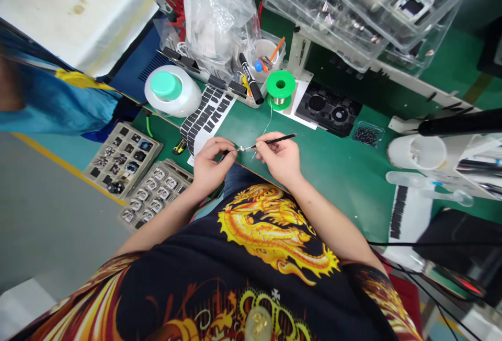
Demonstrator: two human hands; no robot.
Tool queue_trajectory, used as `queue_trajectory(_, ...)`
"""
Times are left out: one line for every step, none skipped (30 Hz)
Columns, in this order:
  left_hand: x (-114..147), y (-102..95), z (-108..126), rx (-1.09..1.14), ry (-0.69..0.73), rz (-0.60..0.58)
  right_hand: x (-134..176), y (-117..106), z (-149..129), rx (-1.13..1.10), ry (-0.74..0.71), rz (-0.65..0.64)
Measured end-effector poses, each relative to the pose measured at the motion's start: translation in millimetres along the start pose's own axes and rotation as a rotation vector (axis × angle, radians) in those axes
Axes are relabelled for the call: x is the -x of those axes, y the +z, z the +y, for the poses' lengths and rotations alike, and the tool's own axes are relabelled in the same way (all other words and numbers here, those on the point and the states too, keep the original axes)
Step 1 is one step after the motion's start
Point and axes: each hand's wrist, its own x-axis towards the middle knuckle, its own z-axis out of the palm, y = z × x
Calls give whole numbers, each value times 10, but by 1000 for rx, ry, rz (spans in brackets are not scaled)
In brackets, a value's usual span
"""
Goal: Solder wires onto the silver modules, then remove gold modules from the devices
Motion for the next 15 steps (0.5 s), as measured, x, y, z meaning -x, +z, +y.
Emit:
queue_trajectory(-12, 10, 44, 124, -77, 2, 13, 4, -25, -7, -7, 2)
queue_trajectory(-23, 28, 89, 255, -158, 4, 28, 11, -51, -12, -19, 8)
queue_trajectory(-34, 54, 130, 385, -242, 9, 45, 19, -76, -15, -34, 19)
queue_trajectory(-44, 85, 166, 509, -325, 14, 62, 28, -100, -19, -54, 36)
queue_trajectory(-52, 119, 195, 621, -402, 17, 78, 37, -120, -23, -77, 57)
queue_trajectory(-59, 154, 217, 715, -470, 15, 93, 47, -136, -25, -98, 79)
queue_trajectory(-64, 187, 232, 787, -527, 10, 105, 56, -146, -20, -115, 103)
queue_trajectory(-66, 217, 242, 836, -568, 6, 114, 64, -150, -9, -127, 127)
queue_trajectory(-67, 242, 247, 863, -592, 6, 121, 71, -149, 7, -132, 148)
queue_trajectory(-65, 261, 249, 872, -603, 11, 125, 77, -143, 23, -133, 167)
queue_trajectory(-62, 276, 248, 872, -604, 17, 127, 82, -134, 36, -131, 183)
queue_trajectory(-58, 285, 247, 869, -601, 23, 128, 85, -123, 43, -131, 196)
queue_trajectory(-54, 291, 246, 865, -596, 26, 128, 88, -112, 45, -132, 202)
queue_trajectory(-50, 295, 245, 860, -591, 26, 128, 90, -101, 47, -133, 204)
queue_trajectory(-47, 296, 245, 856, -587, 25, 128, 92, -91, 52, -136, 203)
